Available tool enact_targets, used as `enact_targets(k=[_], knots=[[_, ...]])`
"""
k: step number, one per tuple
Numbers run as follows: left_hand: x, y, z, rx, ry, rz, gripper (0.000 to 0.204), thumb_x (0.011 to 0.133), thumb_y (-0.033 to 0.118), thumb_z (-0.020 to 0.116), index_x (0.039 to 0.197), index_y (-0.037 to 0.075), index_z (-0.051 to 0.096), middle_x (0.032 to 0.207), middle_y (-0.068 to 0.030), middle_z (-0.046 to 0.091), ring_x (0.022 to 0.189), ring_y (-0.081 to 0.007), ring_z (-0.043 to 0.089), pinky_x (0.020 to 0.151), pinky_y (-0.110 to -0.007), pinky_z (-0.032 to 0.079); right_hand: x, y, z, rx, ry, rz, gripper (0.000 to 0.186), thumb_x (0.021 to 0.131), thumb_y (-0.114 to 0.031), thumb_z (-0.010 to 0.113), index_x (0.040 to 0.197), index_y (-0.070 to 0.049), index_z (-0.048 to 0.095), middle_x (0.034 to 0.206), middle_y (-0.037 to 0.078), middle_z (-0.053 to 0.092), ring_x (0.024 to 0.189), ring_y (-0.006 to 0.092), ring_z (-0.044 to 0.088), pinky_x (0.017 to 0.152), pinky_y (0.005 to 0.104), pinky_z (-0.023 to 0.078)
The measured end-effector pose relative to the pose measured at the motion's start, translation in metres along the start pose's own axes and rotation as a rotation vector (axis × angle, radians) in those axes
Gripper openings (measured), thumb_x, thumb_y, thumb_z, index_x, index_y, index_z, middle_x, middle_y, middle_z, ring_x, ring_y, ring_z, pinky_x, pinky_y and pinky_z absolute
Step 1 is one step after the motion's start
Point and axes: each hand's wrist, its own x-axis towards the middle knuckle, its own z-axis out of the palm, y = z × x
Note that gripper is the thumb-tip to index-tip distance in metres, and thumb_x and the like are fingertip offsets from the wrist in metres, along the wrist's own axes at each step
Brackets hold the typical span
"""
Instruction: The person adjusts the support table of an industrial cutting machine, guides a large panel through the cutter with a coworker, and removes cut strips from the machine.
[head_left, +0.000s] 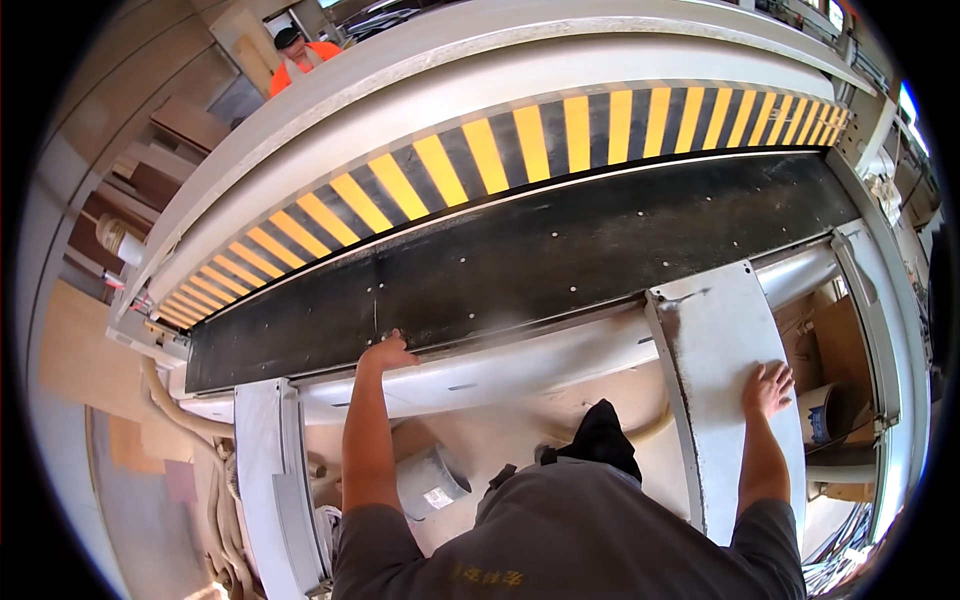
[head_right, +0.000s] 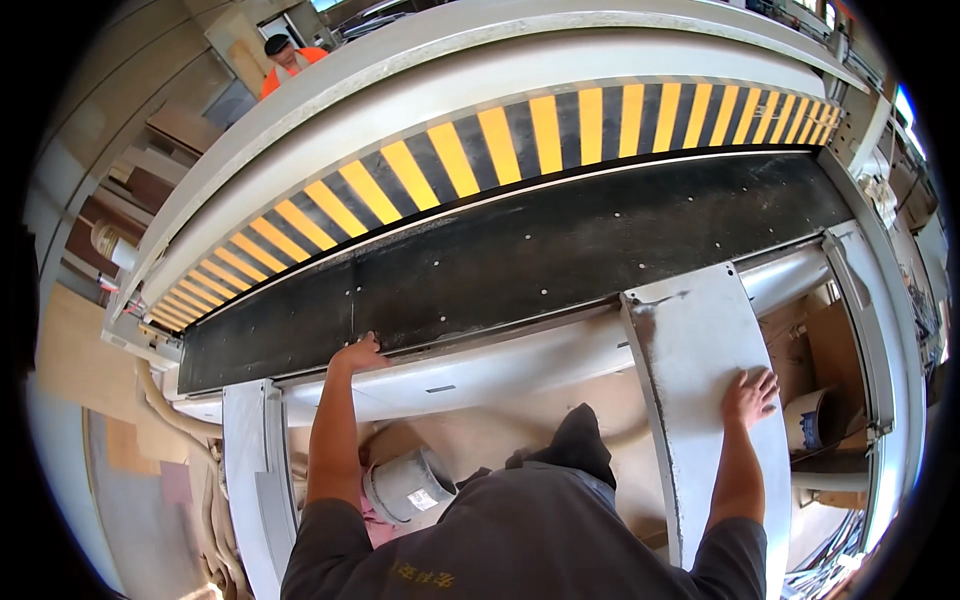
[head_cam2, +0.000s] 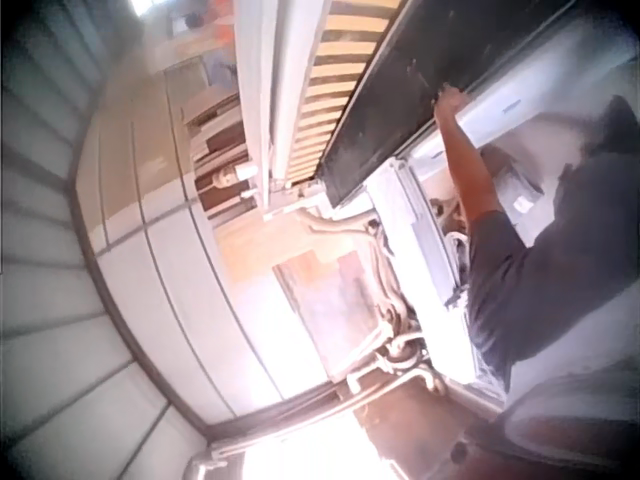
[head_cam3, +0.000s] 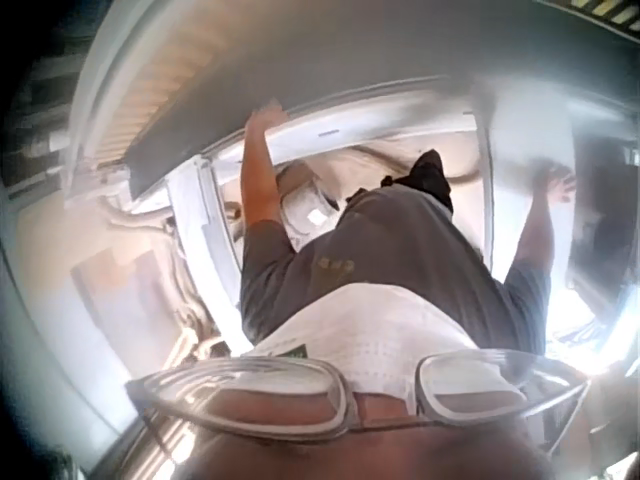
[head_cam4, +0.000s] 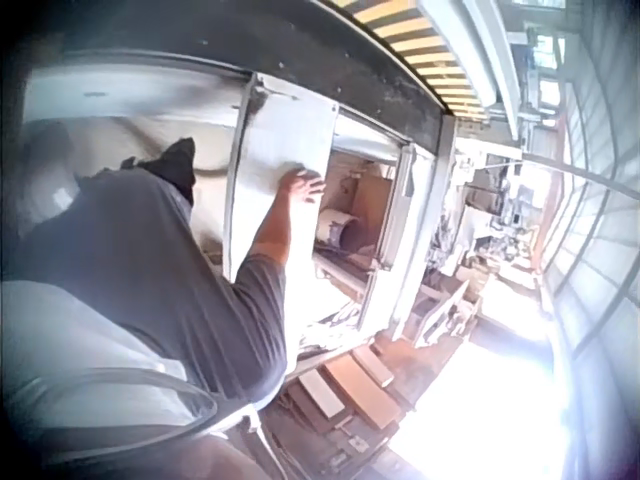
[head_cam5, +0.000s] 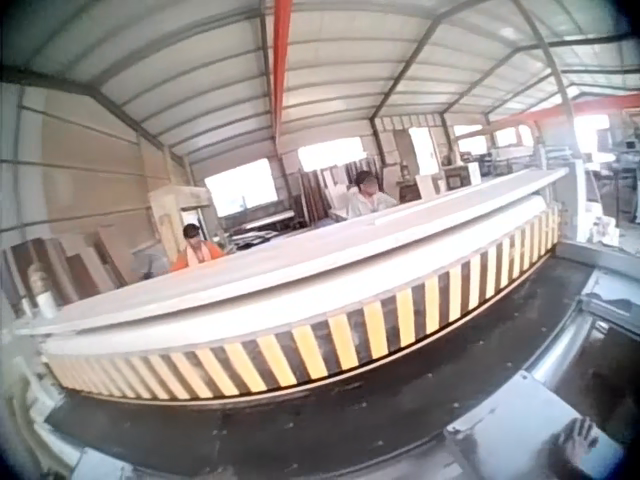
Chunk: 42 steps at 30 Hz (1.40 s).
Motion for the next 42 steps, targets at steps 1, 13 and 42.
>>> enact_targets(k=[1,13,42], knots=[[0.001,-0.006,0.001,-0.064,0.001,0.024,0.108,0.08,0.06,0.074,0.157,-0.006,0.039,0.175,-0.021,0.01,0.156,-0.0362,0.032,0.127,-0.043,0.026,-0.001,-0.001,-0.001,-0.004,-0.007,0.001,0.074,0.108,-0.061,0.03,0.169,-0.019,0.021,0.176,0.007,0.016,0.163,0.0288,0.012,0.126,0.0617,0.016],[0.028,-0.031,0.005,-0.152,0.07,0.135,0.103,0.079,0.056,0.078,0.146,-0.016,0.048,0.169,-0.0285,0.024,0.148,-0.0401,0.043,0.124,-0.041,0.032,0.0,-0.002,-0.006,0.006,0.005,0.011,0.072,0.108,-0.056,0.036,0.168,-0.018,0.024,0.175,0.008,0.019,0.162,0.0302,0.013,0.126,0.0613,0.017],[0.054,-0.088,0.0,-0.184,0.114,0.197,0.066,0.087,0.038,0.079,0.117,-0.019,0.064,0.114,-0.0218,0.071,0.105,-0.0289,0.06,0.1,-0.043,0.046,-0.004,-0.001,-0.021,0.207,0.055,-0.031,0.078,0.103,-0.058,0.043,0.165,-0.013,0.03,0.175,0.01,0.02,0.162,0.0318,0.012,0.127,0.0639,0.01]])
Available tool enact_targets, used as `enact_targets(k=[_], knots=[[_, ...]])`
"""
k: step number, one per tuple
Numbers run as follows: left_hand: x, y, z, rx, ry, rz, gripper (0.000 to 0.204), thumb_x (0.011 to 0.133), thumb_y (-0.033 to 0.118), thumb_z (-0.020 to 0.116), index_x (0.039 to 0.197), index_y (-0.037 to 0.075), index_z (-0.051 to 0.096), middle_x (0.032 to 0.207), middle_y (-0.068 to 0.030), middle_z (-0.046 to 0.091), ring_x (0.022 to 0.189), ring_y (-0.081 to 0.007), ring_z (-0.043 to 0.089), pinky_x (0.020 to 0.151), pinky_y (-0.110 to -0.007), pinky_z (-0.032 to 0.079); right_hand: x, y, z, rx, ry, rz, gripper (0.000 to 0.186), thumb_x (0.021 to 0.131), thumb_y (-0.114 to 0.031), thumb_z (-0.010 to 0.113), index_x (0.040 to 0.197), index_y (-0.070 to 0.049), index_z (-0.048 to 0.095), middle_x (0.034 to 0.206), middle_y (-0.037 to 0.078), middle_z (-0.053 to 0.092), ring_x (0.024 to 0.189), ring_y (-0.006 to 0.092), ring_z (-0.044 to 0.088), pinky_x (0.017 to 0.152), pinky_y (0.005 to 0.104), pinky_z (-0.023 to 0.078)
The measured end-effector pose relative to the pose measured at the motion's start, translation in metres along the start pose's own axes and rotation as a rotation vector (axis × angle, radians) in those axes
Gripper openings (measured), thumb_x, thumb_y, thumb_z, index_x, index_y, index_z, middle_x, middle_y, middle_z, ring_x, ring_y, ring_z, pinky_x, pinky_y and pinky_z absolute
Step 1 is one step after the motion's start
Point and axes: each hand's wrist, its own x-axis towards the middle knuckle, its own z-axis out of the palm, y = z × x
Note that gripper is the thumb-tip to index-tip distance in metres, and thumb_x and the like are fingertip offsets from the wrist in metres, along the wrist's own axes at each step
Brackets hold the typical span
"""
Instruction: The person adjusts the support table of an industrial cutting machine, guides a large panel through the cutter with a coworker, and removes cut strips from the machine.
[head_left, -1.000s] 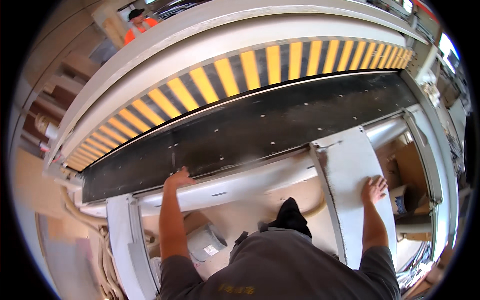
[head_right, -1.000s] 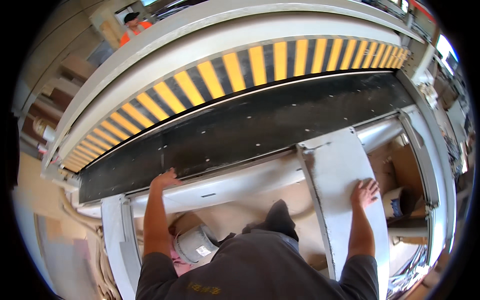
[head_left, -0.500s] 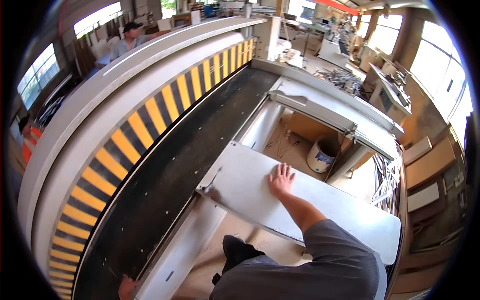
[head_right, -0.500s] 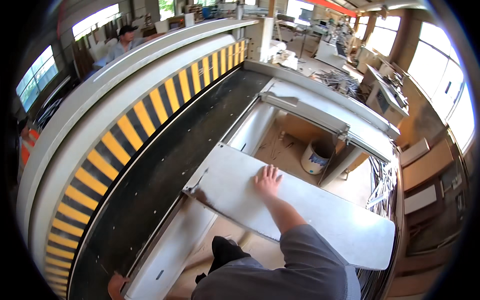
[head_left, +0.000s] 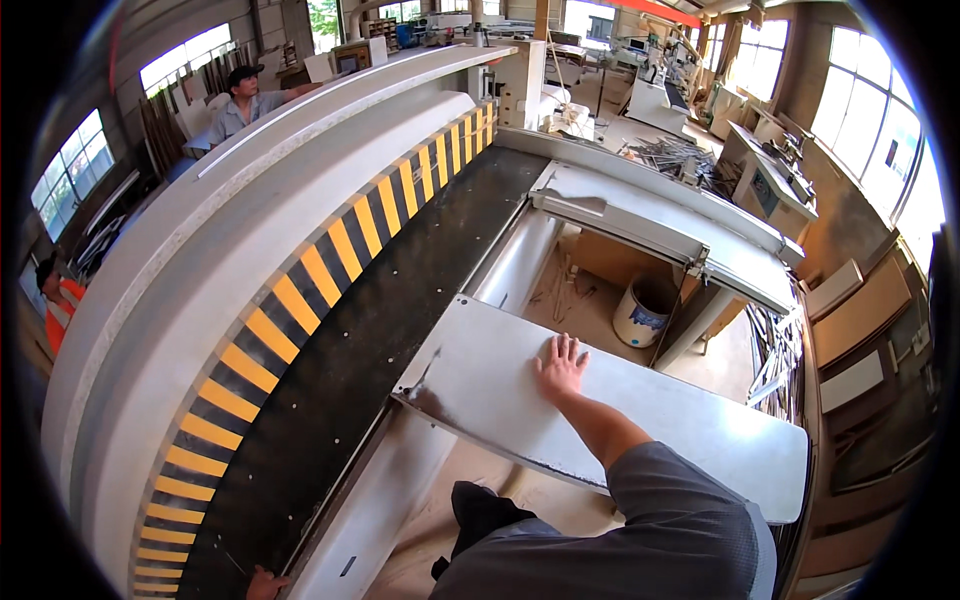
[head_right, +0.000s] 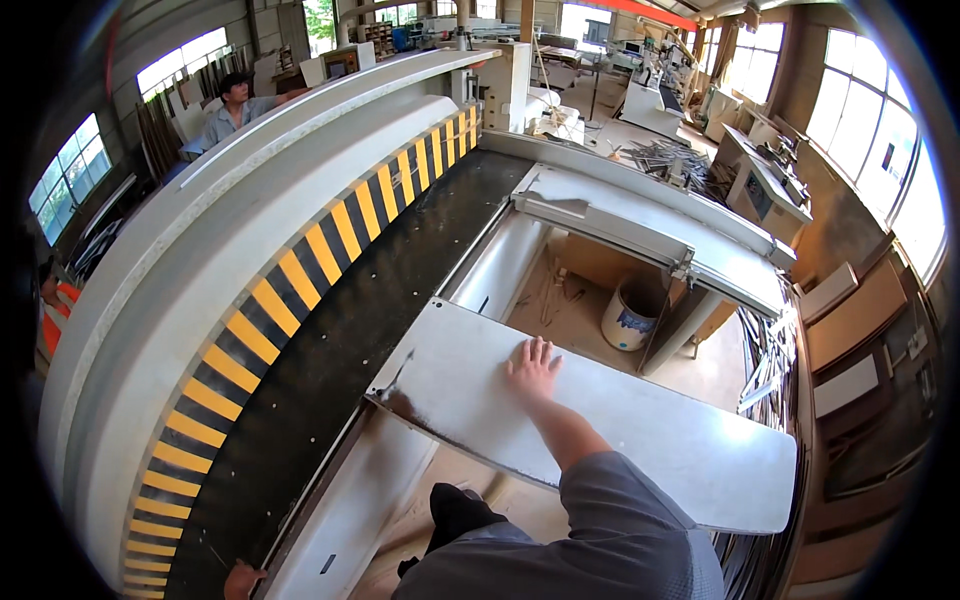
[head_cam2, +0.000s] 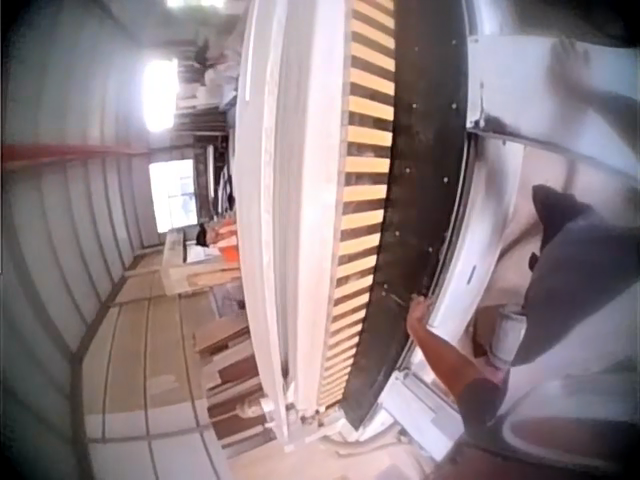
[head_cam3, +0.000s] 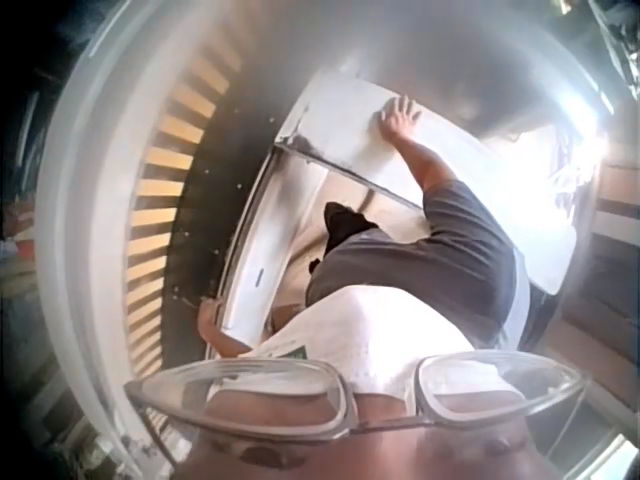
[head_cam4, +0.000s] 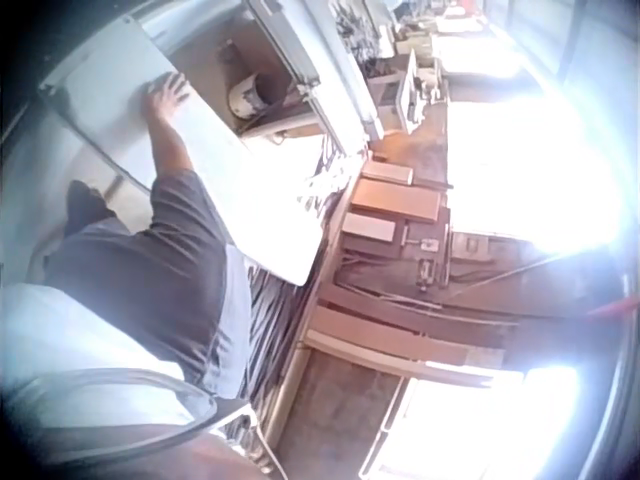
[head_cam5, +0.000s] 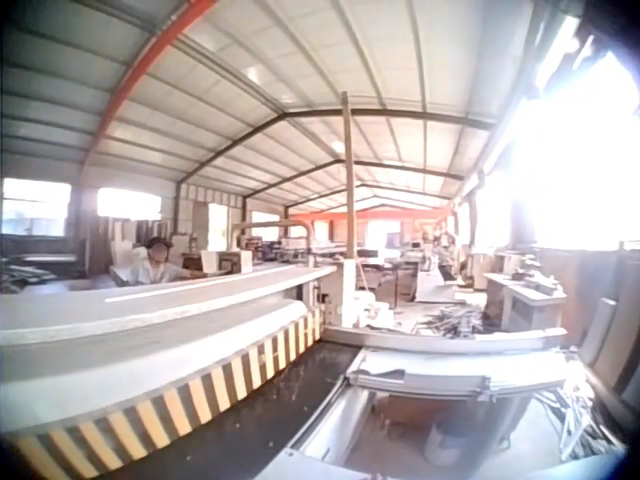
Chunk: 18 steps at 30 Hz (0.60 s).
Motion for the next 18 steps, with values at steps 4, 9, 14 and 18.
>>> enact_targets(k=[4,9,14,18], knots=[[0.002,0.021,-0.002,-0.057,0.106,0.028,0.059,0.088,0.038,0.079,0.11,-0.016,0.067,0.106,-0.0198,0.07,0.101,-0.0287,0.058,0.1,-0.045,0.046,-0.002,0.008,-0.006,0.03,-0.01,0.029,0.078,0.103,-0.054,0.046,0.165,-0.011,0.029,0.175,0.011,0.019,0.162,0.0327,0.011,0.128,0.0618,0.007],[0.008,-0.033,-0.002,-0.189,0.026,0.143,0.036,0.087,0.03,0.082,0.083,-0.001,0.065,0.083,-0.0049,0.058,0.082,-0.0229,0.051,0.083,-0.044,0.046,-0.001,-0.005,-0.004,0.044,-0.018,-0.008,0.077,0.103,-0.054,0.046,0.165,-0.011,0.029,0.175,0.011,0.019,0.162,0.0327,0.011,0.128,0.0612,0.007],[0.033,-0.04,-0.011,-0.199,-0.081,0.156,0.032,0.089,0.034,0.081,0.089,0.005,0.066,0.085,-0.0044,0.057,0.081,-0.022,0.052,0.08,-0.044,0.046,-0.006,0.001,-0.019,0.039,-0.028,0.029,0.077,0.103,-0.053,0.044,0.165,-0.011,0.029,0.175,0.01,0.019,0.162,0.0322,0.01,0.128,0.0611,0.006],[0.058,-0.058,0.001,0.123,-0.066,0.341,0.023,0.087,0.035,0.077,0.094,0.013,0.075,0.086,-0.0116,0.064,0.087,-0.03,0.06,0.089,-0.047,0.048,-0.005,0.003,-0.015,0.028,-0.023,0.026,0.076,0.103,-0.053,0.044,0.165,-0.012,0.029,0.175,0.01,0.018,0.163,0.032,0.009,0.128,0.0613,0.005]])
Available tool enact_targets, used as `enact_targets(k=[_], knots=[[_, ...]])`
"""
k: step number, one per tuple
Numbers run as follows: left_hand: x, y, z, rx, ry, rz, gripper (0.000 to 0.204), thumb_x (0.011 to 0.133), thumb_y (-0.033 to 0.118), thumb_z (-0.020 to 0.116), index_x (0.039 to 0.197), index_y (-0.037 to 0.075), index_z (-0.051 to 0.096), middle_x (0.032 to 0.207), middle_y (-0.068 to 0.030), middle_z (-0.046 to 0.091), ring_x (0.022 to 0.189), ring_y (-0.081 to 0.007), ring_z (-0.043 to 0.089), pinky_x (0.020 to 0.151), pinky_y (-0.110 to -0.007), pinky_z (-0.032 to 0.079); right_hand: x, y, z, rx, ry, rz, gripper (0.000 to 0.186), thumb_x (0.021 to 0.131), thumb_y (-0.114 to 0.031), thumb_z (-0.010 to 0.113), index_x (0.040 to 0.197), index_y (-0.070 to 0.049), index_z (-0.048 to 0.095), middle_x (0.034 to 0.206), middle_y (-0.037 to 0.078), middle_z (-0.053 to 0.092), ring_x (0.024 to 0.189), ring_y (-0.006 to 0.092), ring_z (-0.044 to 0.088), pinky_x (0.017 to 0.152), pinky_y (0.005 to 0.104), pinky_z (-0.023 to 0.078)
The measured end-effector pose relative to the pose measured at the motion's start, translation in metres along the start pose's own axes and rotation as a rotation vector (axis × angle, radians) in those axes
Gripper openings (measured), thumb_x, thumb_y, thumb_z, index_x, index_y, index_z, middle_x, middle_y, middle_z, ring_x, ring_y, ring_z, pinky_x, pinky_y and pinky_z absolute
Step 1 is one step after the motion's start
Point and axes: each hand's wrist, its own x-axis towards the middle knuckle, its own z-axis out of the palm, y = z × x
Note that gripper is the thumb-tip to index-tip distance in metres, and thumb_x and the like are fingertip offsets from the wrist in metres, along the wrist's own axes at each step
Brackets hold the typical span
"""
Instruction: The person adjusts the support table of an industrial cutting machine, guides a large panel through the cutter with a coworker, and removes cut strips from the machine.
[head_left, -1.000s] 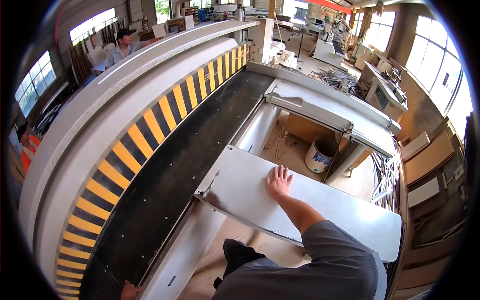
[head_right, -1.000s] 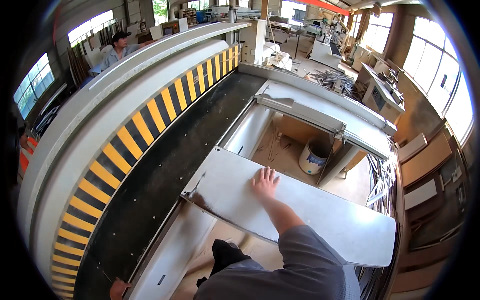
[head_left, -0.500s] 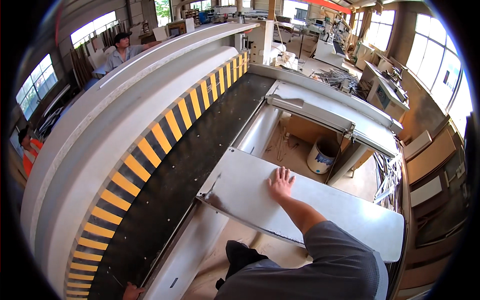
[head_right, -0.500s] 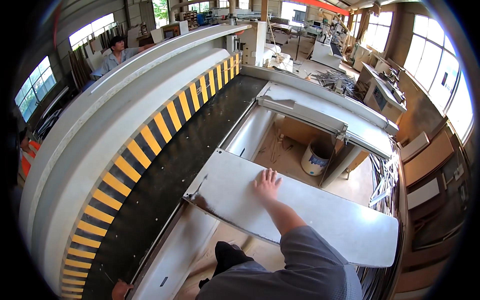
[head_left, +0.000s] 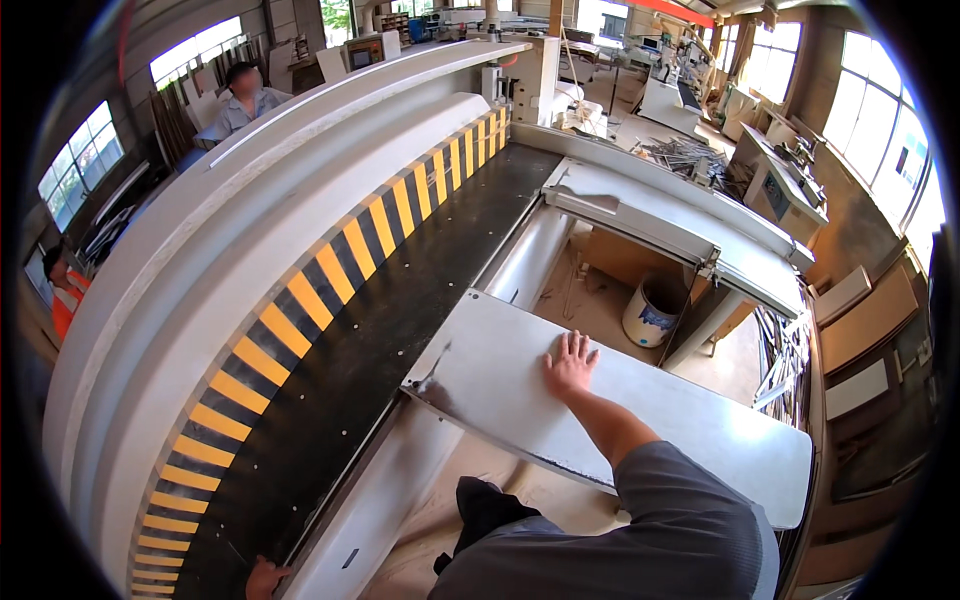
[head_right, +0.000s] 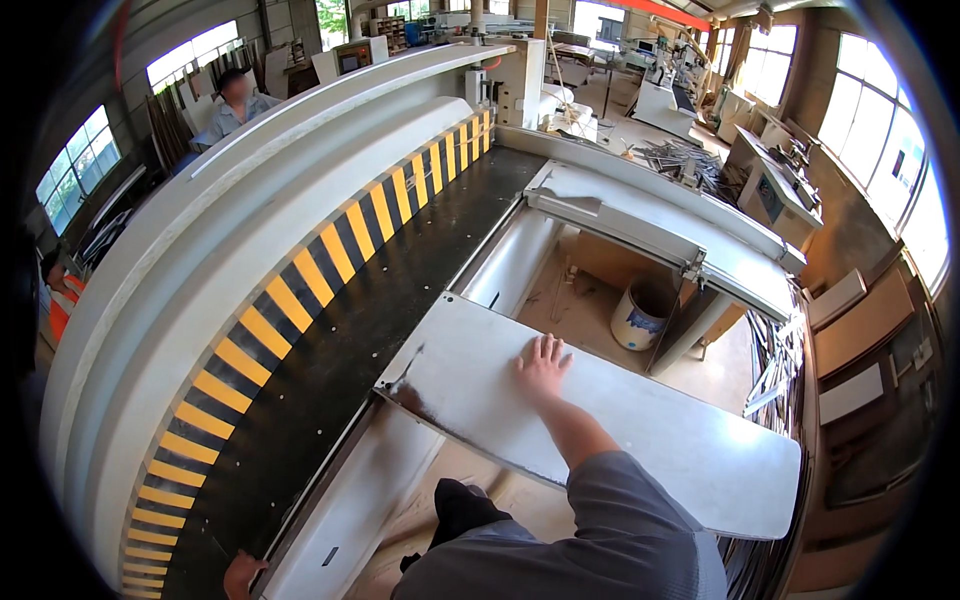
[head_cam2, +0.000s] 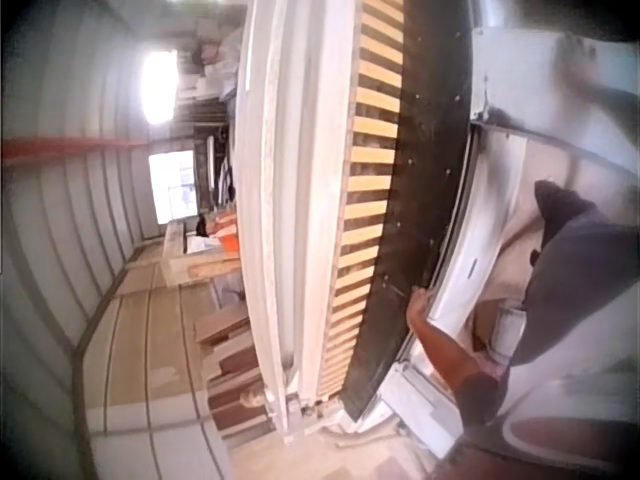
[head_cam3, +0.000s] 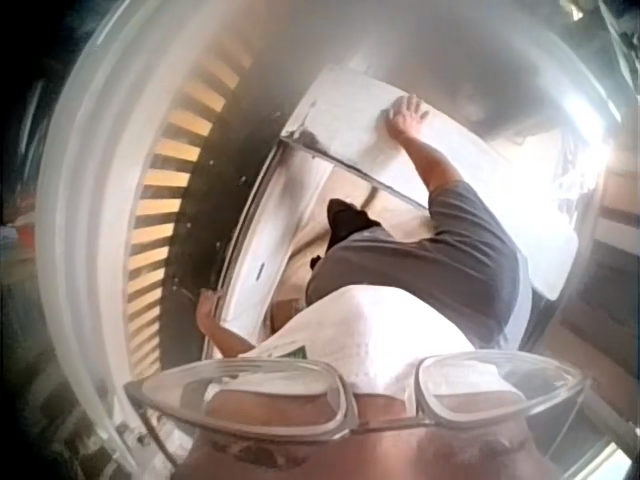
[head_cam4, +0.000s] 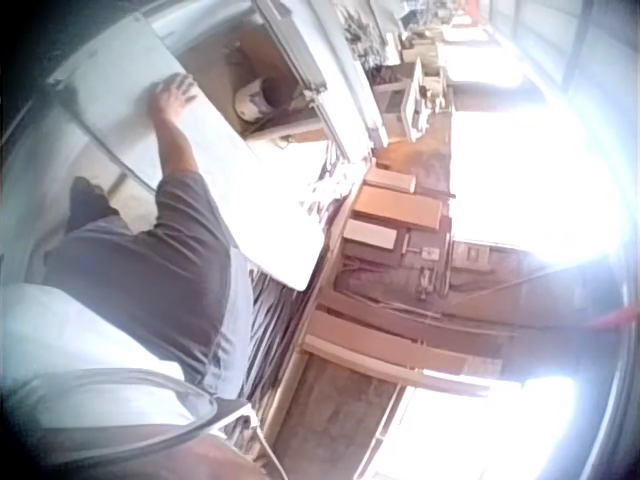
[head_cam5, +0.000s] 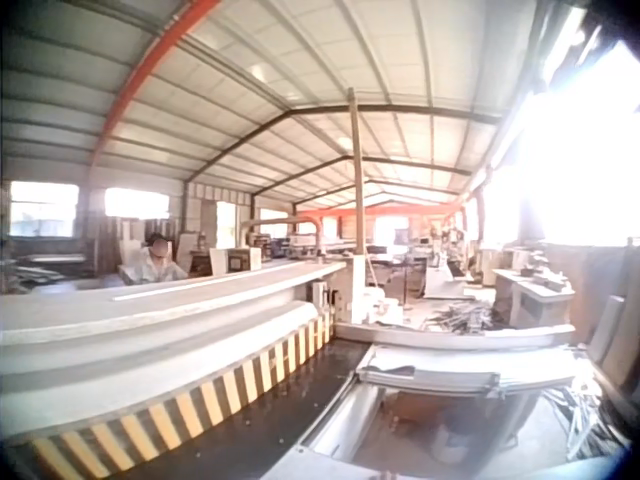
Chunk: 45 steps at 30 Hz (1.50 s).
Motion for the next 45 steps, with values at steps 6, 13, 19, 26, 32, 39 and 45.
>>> enact_targets(k=[6,13,19,26,32,39,45], knots=[[-0.009,0.011,0.0,0.201,-0.016,-0.112,0.063,0.071,0.044,0.088,0.087,-0.014,0.07,0.125,-0.0483,0.056,0.126,-0.0512,0.054,0.111,-0.041,0.043,0.004,-0.004,0.008,-0.006,-0.014,0.009,0.075,0.104,-0.053,0.042,0.166,-0.012,0.028,0.175,0.01,0.017,0.163,0.0321,0.009,0.128,0.0618,0.006],[-0.021,0.119,-0.025,-0.128,0.03,-0.356,0.062,0.07,0.044,0.089,0.095,-0.009,0.071,0.116,-0.0299,0.061,0.111,-0.0361,0.062,0.096,-0.038,0.05,-0.002,0.004,-0.005,0.016,-0.008,0.015,0.076,0.105,-0.05,0.044,0.166,-0.009,0.025,0.175,0.013,0.017,0.163,0.0339,0.007,0.128,0.0601,0.005],[-0.021,0.116,-0.02,0.088,-0.076,-0.377,0.082,0.078,0.06,0.075,0.129,-0.004,0.069,0.165,-0.027,0.032,0.147,-0.0404,0.043,0.122,-0.054,0.029,-0.006,-0.003,-0.009,-0.058,-0.025,0.021,0.074,0.106,-0.051,0.044,0.166,-0.01,0.026,0.175,0.012,0.019,0.162,0.0327,0.011,0.128,0.0597,0.009],[-0.038,0.101,-0.015,0.039,-0.082,-0.392,0.087,0.08,0.062,0.071,0.138,-0.002,0.064,0.171,-0.0259,0.022,0.154,-0.0398,0.035,0.125,-0.053,0.025,-0.004,-0.014,-0.001,-0.094,-0.048,0.003,0.073,0.107,-0.051,0.042,0.166,-0.012,0.027,0.175,0.01,0.019,0.162,0.0313,0.012,0.128,0.0597,0.011],[-0.046,0.148,-0.025,0.021,-0.047,-0.439,0.099,0.083,0.056,0.077,0.151,-0.008,0.045,0.167,-0.0265,0.032,0.15,-0.0402,0.04,0.121,-0.046,0.035,0.0,-0.009,0.011,-0.161,-0.007,0.025,0.07,0.107,-0.051,0.04,0.167,-0.017,0.027,0.175,0.008,0.02,0.162,0.0292,0.013,0.127,0.0592,0.014],[-0.054,0.17,-0.028,0.094,-0.074,-0.435,0.098,0.085,0.062,0.071,0.149,-0.009,0.049,0.171,-0.0258,0.019,0.153,-0.0428,0.033,0.125,-0.047,0.03,0.007,0.0,0.018,-0.246,-0.055,0.008,0.074,0.108,-0.06,0.03,0.169,-0.02,0.019,0.177,0.003,0.015,0.163,0.0267,0.011,0.126,0.0615,0.015],[-0.053,0.166,-0.027,0.02,-0.042,-0.471,0.116,0.082,0.058,0.075,0.159,-0.013,0.026,0.171,-0.0283,0.018,0.154,-0.0438,0.032,0.125,-0.048,0.031,0.014,0.002,0.029,-0.276,-0.059,0.012,0.075,0.108,-0.062,0.028,0.169,-0.02,0.017,0.177,0.003,0.012,0.163,0.0273,0.011,0.126,0.0622,0.015]])
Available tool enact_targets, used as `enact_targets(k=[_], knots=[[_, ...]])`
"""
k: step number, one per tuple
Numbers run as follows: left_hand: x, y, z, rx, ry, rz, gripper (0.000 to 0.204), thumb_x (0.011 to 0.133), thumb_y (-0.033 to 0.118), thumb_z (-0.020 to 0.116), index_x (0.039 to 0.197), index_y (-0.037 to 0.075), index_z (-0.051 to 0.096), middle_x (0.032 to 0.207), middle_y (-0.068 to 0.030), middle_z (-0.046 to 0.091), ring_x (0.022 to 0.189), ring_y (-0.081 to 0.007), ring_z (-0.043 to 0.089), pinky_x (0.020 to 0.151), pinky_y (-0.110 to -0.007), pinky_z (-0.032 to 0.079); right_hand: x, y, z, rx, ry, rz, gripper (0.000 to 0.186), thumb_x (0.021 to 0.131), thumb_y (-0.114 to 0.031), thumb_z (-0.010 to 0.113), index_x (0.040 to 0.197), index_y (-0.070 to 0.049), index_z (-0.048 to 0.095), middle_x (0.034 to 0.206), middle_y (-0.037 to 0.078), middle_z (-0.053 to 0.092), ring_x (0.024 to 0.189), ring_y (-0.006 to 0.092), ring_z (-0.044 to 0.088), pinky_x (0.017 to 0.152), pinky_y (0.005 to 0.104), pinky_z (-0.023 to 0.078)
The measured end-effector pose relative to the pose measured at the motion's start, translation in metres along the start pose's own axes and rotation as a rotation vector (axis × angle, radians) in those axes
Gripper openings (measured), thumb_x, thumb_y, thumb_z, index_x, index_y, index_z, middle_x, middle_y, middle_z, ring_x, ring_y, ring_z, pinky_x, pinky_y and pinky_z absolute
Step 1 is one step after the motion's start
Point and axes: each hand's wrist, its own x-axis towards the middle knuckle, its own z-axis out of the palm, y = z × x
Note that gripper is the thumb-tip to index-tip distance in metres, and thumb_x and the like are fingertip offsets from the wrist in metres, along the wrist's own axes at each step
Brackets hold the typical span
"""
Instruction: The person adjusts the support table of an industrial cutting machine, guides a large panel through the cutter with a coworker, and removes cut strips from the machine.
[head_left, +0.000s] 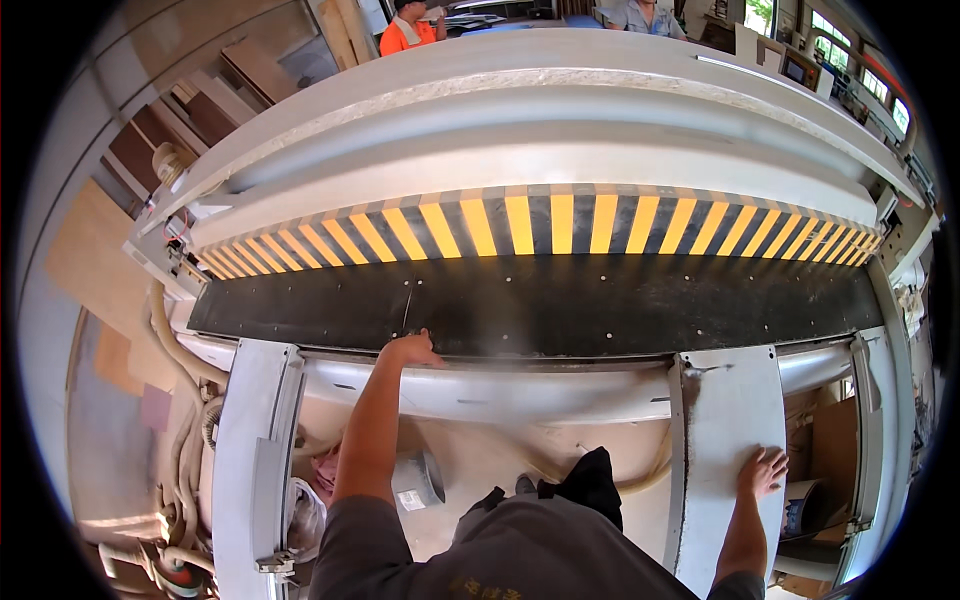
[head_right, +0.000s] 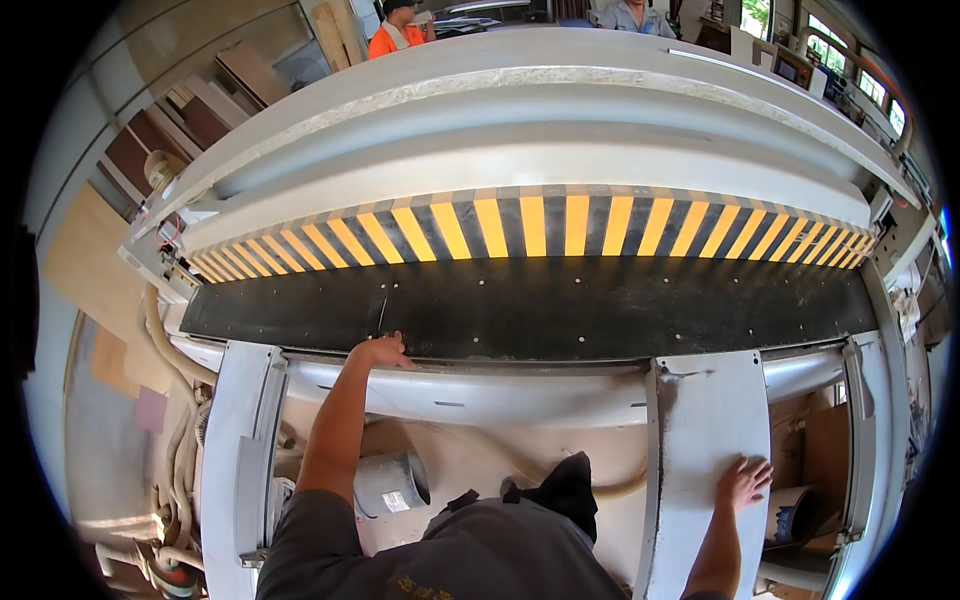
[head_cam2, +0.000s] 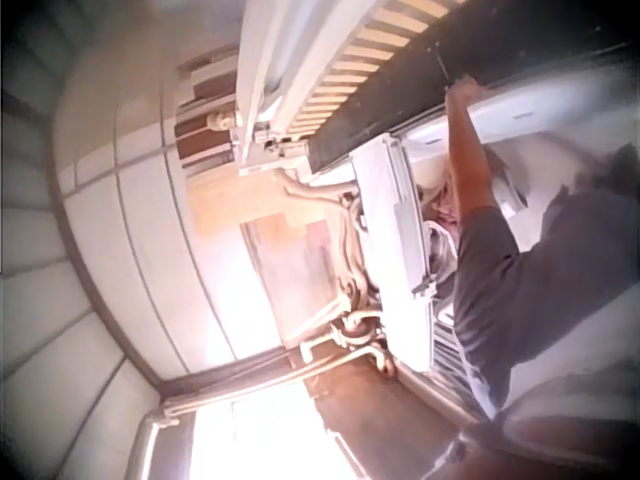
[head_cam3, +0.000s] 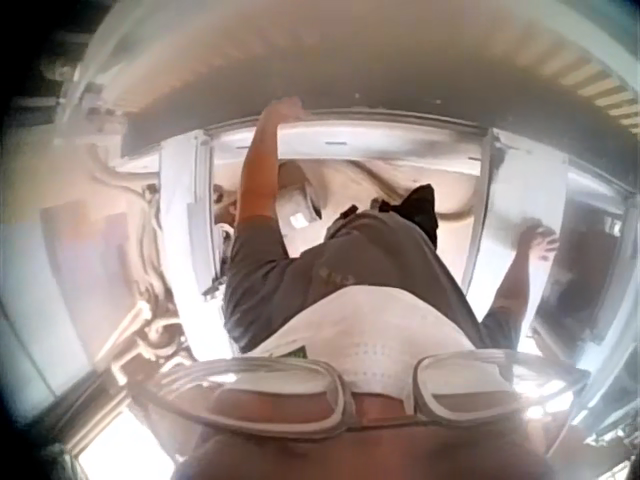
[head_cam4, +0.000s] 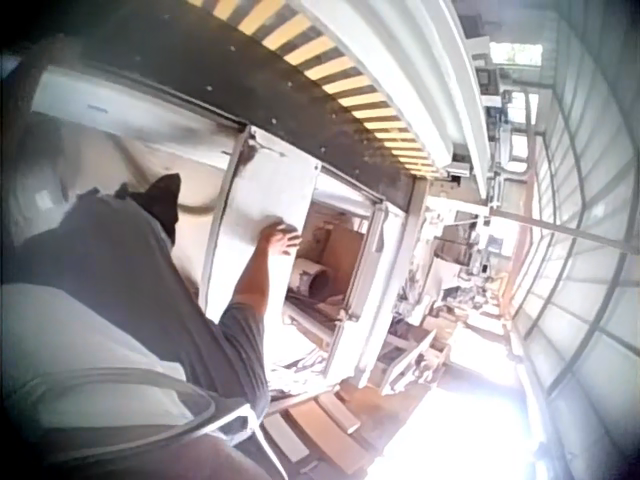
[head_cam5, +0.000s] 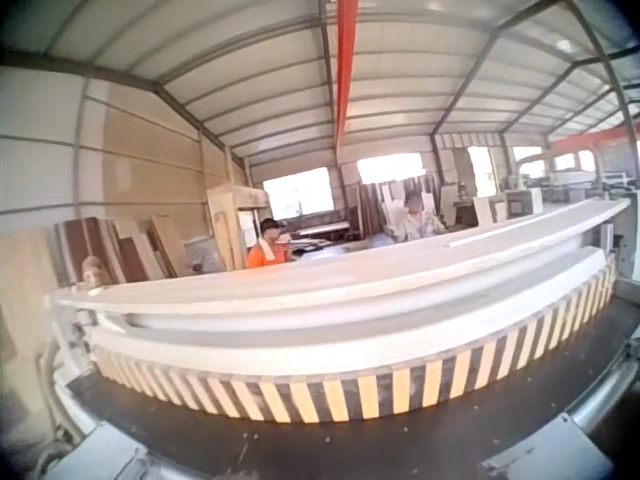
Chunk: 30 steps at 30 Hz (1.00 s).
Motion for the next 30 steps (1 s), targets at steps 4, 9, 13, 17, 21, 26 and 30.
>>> enact_targets(k=[4,9,13,17,21,26,30], knots=[[0.002,-0.002,0.002,-0.047,0.002,-0.029,0.128,0.08,0.057,0.079,0.162,-0.013,0.01,0.166,-0.0311,0.028,0.152,-0.0433,0.036,0.123,-0.047,0.034,0.001,0.0,0.001,-0.005,-0.006,0.006,0.075,0.108,-0.063,0.027,0.169,-0.02,0.017,0.177,0.003,0.012,0.163,0.027,0.011,0.126,0.0619,0.016],[0.002,0.004,-0.001,-0.125,-0.027,-0.03,0.131,0.079,0.057,0.08,0.162,-0.013,0.007,0.164,-0.0332,0.032,0.151,-0.0431,0.039,0.123,-0.046,0.035,0.0,0.005,0.002,-0.016,-0.006,0.019,0.076,0.108,-0.064,0.026,0.169,-0.02,0.016,0.177,0.003,0.013,0.163,0.027,0.011,0.126,0.061,0.016],[0.006,-0.014,0.009,-0.052,-0.003,-0.005,0.128,0.079,0.054,0.081,0.161,-0.014,0.011,0.162,-0.0336,0.035,0.15,-0.0401,0.041,0.122,-0.044,0.037,-0.004,-0.006,-0.005,-0.007,-0.023,0.001,0.076,0.108,-0.063,0.026,0.17,-0.02,0.015,0.177,0.003,0.011,0.163,0.0263,0.01,0.127,0.0596,0.016],[0.019,-0.002,0.003,-0.038,0.017,0.03,0.123,0.08,0.053,0.081,0.158,-0.016,0.017,0.156,-0.0347,0.044,0.144,-0.0394,0.049,0.119,-0.042,0.04,-0.01,0.004,-0.014,0.032,-0.006,0.042,0.073,0.108,-0.059,0.031,0.169,-0.02,0.019,0.177,0.004,0.014,0.163,0.027,0.011,0.127,0.0601,0.015],[0.011,-0.003,0.002,-0.018,0.031,-0.002,0.117,0.079,0.055,0.081,0.156,-0.016,0.029,0.159,-0.0335,0.04,0.145,-0.0405,0.048,0.119,-0.041,0.039,-0.017,-0.006,-0.026,0.051,-0.002,0.01,0.072,0.109,-0.055,0.034,0.168,-0.016,0.023,0.176,0.007,0.018,0.162,0.03,0.014,0.127,0.0588,0.019],[0.011,-0.019,0.005,-0.048,0.053,0.063,0.101,0.078,0.057,0.079,0.145,-0.013,0.051,0.166,-0.0323,0.024,0.15,-0.0382,0.043,0.121,-0.039,0.035,-0.014,-0.008,-0.021,0.089,0.0,0.024,0.075,0.107,-0.056,0.035,0.168,-0.014,0.023,0.176,0.009,0.017,0.163,0.0302,0.012,0.128,0.0585,0.013],[0.013,-0.01,0.001,-0.104,0.028,0.058,0.092,0.079,0.055,0.078,0.137,-0.013,0.059,0.167,-0.0333,0.02,0.15,-0.0354,0.043,0.12,-0.039,0.036,-0.012,-0.002,-0.018,0.102,0.014,0.011,0.076,0.106,-0.056,0.036,0.168,-0.014,0.023,0.176,0.01,0.018,0.163,0.0304,0.012,0.128,0.0583,0.012]])
